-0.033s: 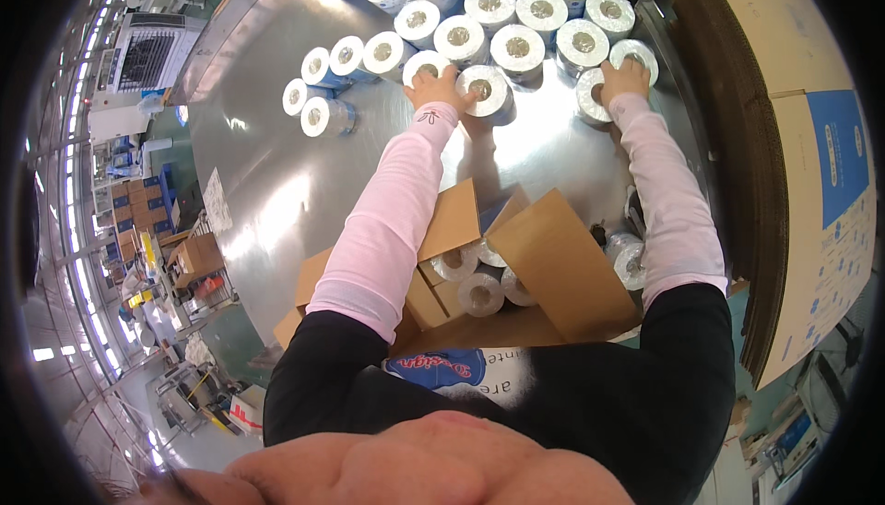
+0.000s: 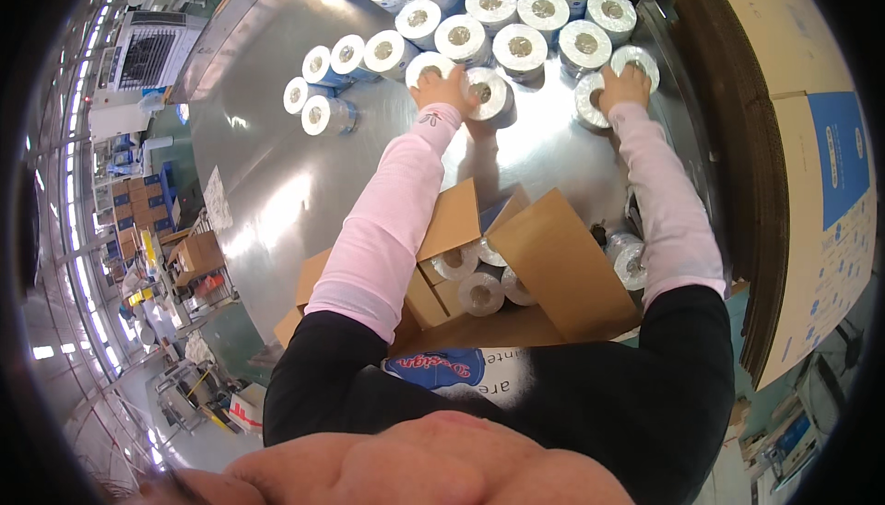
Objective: The person assembles cardboard boxes and fills them with rolls of tape from a work table.
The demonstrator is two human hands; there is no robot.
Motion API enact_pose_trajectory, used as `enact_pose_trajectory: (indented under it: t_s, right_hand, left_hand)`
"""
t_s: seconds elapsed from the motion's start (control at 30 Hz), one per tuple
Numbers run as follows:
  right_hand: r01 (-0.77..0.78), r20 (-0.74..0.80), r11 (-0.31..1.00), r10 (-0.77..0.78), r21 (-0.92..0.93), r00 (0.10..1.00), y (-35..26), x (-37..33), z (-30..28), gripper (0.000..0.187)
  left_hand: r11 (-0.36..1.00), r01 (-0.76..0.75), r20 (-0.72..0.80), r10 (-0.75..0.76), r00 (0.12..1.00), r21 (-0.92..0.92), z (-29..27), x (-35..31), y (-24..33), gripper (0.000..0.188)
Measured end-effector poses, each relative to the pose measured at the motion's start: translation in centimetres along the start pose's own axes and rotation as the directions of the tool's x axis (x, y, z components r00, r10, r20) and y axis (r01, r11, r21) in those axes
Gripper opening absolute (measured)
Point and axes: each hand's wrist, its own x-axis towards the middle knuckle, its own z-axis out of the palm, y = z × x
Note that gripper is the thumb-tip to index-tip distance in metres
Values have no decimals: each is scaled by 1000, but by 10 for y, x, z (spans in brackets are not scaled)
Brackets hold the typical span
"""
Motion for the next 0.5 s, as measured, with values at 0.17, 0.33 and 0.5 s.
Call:
enact_pose_trajectory:
  t_s: [0.17,0.33,0.5]
  right_hand:
    - [124,-22,991,-123,44,992,-29,-97,36,48]
    - [294,35,940,-304,172,952,-33,-166,92,37]
    - [141,-149,595,-36,791,988,0,-114,50,36]
  left_hand:
    - [999,41,189,-47,981,32,-9,-11,-16,60]
    - [940,118,173,-64,983,-320,-3,-33,-72,58]
    - [-50,-196,-199,66,978,-979,-60,-111,-163,42]
